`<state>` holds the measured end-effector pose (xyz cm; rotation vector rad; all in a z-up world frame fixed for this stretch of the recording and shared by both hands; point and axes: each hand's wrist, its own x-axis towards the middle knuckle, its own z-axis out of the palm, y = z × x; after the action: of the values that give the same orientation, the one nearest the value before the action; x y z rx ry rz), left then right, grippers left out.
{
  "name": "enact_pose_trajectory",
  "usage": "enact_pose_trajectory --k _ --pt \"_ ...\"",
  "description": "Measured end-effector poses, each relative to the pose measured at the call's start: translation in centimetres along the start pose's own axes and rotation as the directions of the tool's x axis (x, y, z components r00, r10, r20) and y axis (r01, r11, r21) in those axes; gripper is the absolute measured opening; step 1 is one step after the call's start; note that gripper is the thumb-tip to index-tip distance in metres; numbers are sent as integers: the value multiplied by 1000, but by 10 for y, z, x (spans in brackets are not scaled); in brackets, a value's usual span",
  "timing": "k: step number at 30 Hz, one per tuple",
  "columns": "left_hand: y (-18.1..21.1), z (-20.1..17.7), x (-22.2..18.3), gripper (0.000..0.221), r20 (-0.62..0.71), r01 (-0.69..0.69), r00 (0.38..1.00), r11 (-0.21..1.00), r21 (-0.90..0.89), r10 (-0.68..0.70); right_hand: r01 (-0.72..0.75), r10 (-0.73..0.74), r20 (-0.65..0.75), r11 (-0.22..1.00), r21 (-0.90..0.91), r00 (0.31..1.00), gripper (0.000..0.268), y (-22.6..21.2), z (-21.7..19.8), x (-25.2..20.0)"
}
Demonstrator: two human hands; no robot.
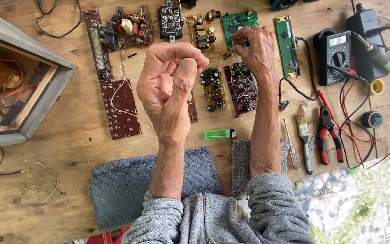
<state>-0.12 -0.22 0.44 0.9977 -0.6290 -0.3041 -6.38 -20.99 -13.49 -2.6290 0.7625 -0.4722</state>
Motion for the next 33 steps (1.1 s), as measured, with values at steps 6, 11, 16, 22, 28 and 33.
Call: enact_pose_trajectory --k 6,11,16,22,28,33 --pt "-1 0 0 13 -6 7 1000 1000 -18 -7 20 -19 -6 996 87 1000 19 -4 -7 -1" --pt "-1 0 1 13 -11 10 1000 999 -31 -10 35 -33 -19 993 114 999 15 -1 -5 0" --pt "-1 0 1 10 4 -8 1000 999 -32 8 70 -68 -21 989 128 997 12 -14 -18 -2" --pt "-23 -4 -1 10 69 -88 995 983 164 78 86 -55 -148 973 215 987 6 -32 -42 -2" --pt "-30 7 -1 9 160 -160 981 921 356 108 87 -30 -109 821 564 994 22 -80 -91 -21" --pt "-15 13 0 12 229 -149 972 904 402 59 223 -130 -200 796 563 971 11 -106 -110 -35"
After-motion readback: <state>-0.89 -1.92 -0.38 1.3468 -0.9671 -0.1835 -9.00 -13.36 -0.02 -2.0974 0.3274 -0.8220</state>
